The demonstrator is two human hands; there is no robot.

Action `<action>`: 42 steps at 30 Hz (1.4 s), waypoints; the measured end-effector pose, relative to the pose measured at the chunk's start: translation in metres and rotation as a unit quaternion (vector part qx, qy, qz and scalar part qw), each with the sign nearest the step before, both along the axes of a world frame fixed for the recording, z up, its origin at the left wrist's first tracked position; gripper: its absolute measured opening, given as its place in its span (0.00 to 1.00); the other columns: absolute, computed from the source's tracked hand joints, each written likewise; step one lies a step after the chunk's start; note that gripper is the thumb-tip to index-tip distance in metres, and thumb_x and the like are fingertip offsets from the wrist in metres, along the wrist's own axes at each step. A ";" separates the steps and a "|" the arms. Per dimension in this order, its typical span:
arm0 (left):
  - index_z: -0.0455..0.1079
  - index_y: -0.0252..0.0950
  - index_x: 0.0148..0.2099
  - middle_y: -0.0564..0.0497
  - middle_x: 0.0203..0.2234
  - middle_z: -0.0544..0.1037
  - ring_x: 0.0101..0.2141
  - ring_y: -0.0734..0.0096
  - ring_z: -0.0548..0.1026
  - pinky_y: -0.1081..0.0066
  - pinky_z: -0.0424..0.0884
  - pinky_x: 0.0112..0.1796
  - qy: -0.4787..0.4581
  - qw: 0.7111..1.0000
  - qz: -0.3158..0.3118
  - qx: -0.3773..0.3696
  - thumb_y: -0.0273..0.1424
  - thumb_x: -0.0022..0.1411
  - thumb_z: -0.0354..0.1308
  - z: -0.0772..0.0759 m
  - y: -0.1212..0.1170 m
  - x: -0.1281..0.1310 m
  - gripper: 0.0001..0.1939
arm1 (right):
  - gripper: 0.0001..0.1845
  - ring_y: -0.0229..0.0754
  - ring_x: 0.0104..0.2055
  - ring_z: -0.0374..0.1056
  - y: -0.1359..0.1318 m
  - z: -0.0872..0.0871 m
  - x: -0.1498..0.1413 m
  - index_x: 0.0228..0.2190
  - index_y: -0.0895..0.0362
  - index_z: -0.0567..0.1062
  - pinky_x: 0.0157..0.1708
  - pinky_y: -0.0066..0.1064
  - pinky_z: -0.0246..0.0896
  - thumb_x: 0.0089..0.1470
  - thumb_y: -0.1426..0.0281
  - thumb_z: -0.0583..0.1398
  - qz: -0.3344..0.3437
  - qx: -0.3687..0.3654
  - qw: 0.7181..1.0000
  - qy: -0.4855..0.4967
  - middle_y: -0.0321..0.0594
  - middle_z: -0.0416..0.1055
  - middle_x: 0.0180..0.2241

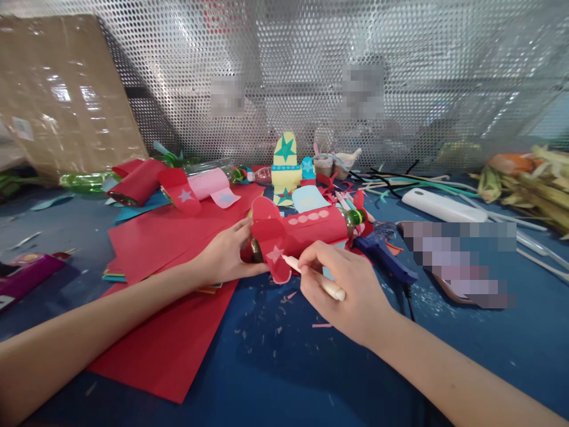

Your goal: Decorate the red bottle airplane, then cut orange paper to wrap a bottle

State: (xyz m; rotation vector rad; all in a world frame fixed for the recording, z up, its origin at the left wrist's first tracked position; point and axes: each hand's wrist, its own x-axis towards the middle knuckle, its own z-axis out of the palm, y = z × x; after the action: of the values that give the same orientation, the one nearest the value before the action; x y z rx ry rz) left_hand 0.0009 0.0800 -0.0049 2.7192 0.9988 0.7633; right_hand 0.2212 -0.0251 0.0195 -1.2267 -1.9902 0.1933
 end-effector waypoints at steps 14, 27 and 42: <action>0.61 0.33 0.54 0.37 0.52 0.69 0.51 0.48 0.70 0.54 0.70 0.47 0.006 1.000 0.012 0.003 0.54 0.50 0.58 -0.001 0.001 0.000 0.37 | 0.05 0.32 0.20 0.64 -0.001 0.001 0.000 0.27 0.53 0.66 0.22 0.24 0.57 0.52 0.75 0.54 -0.003 0.007 1.000 -0.001 0.28 0.70 0.21; 0.60 0.33 0.55 0.37 0.53 0.68 0.52 0.49 0.69 0.55 0.70 0.47 0.006 1.000 0.003 0.013 0.53 0.51 0.57 -0.003 0.002 -0.001 0.37 | 0.06 0.31 0.19 0.63 0.000 0.002 0.000 0.26 0.54 0.67 0.21 0.24 0.56 0.52 0.75 0.54 -0.007 0.016 1.000 -0.005 0.28 0.69 0.20; 0.60 0.34 0.55 0.38 0.53 0.68 0.51 0.50 0.69 0.56 0.70 0.47 0.009 1.000 0.004 0.015 0.53 0.51 0.57 -0.003 0.002 -0.001 0.37 | 0.07 0.31 0.19 0.62 0.001 0.002 0.000 0.25 0.54 0.67 0.21 0.23 0.56 0.51 0.76 0.53 -0.011 0.025 1.000 -0.008 0.28 0.68 0.20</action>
State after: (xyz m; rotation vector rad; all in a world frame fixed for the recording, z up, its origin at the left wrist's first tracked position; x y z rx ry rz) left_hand -0.0003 0.0816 -0.0076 2.7541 1.0102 0.7641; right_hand 0.2209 -0.0245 0.0218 -1.2220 -1.9823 0.1222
